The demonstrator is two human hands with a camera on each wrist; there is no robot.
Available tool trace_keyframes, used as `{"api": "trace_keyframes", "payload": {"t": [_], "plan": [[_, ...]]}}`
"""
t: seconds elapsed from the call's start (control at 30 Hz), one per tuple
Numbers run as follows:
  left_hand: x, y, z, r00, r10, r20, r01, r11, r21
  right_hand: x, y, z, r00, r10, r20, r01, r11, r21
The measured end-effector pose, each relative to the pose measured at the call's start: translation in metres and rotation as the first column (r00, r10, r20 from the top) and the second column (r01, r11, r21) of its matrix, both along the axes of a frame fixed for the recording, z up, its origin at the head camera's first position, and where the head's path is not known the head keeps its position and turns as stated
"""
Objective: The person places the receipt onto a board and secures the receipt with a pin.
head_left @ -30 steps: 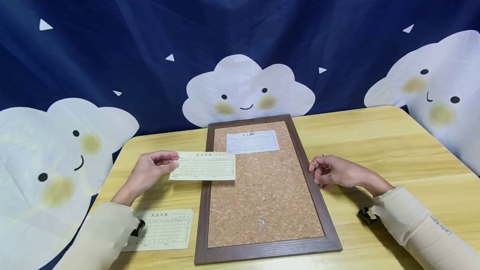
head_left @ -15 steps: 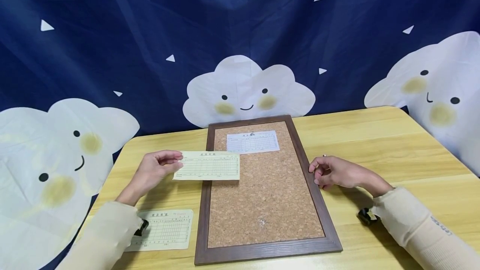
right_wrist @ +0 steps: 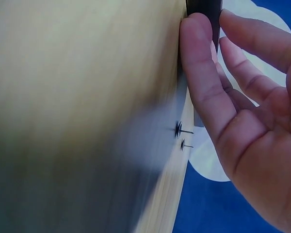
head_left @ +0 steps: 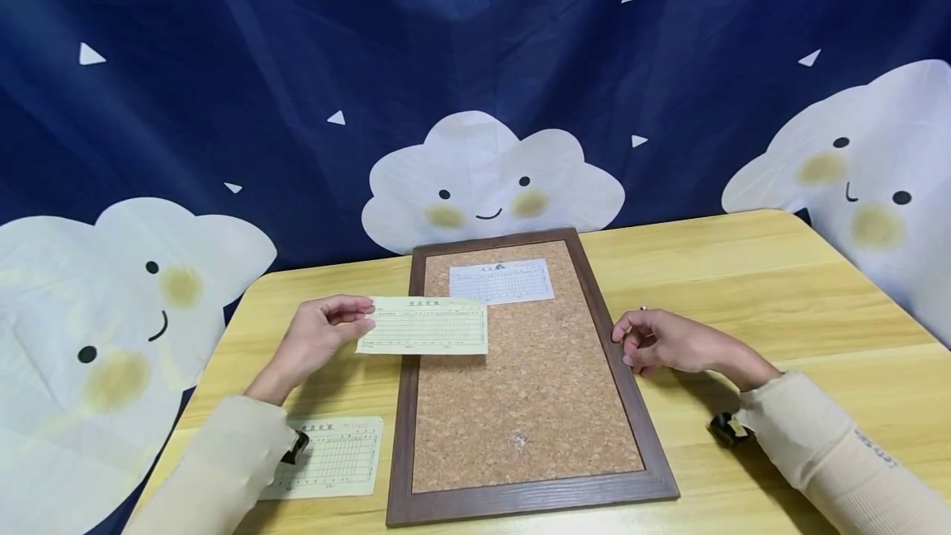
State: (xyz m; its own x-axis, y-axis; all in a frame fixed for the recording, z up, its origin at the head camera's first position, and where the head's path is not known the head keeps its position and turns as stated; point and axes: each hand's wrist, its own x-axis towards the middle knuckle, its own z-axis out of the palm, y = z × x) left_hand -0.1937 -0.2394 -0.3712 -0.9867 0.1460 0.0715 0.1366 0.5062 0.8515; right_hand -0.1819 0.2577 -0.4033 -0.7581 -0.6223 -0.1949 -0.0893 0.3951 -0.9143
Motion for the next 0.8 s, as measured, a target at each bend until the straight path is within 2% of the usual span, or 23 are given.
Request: {"api": "trace_keyframes", "payload": {"t": [0.57,0.7,0.8], "plan": [[0.001,0.013,0.0,1.0,-0.005,0.019,0.005,1.0,0.027,0.001,-0.003,0.002,1.0,0.0,-0.016,0.0,1.0,0.015],[0.0,0.017,-0.001,1.0,-0.006,0.019,0.006,0.999,0.032,0.001,-0.005,0.005,0.999,-0.007,-0.049,0.009,0.999,0.034],[-0.001,0.02,-0.003,1.0,-0.007,0.017,0.006,0.999,0.036,0.0,-0.009,0.011,0.994,-0.017,-0.105,0.022,0.998,0.053]]}}
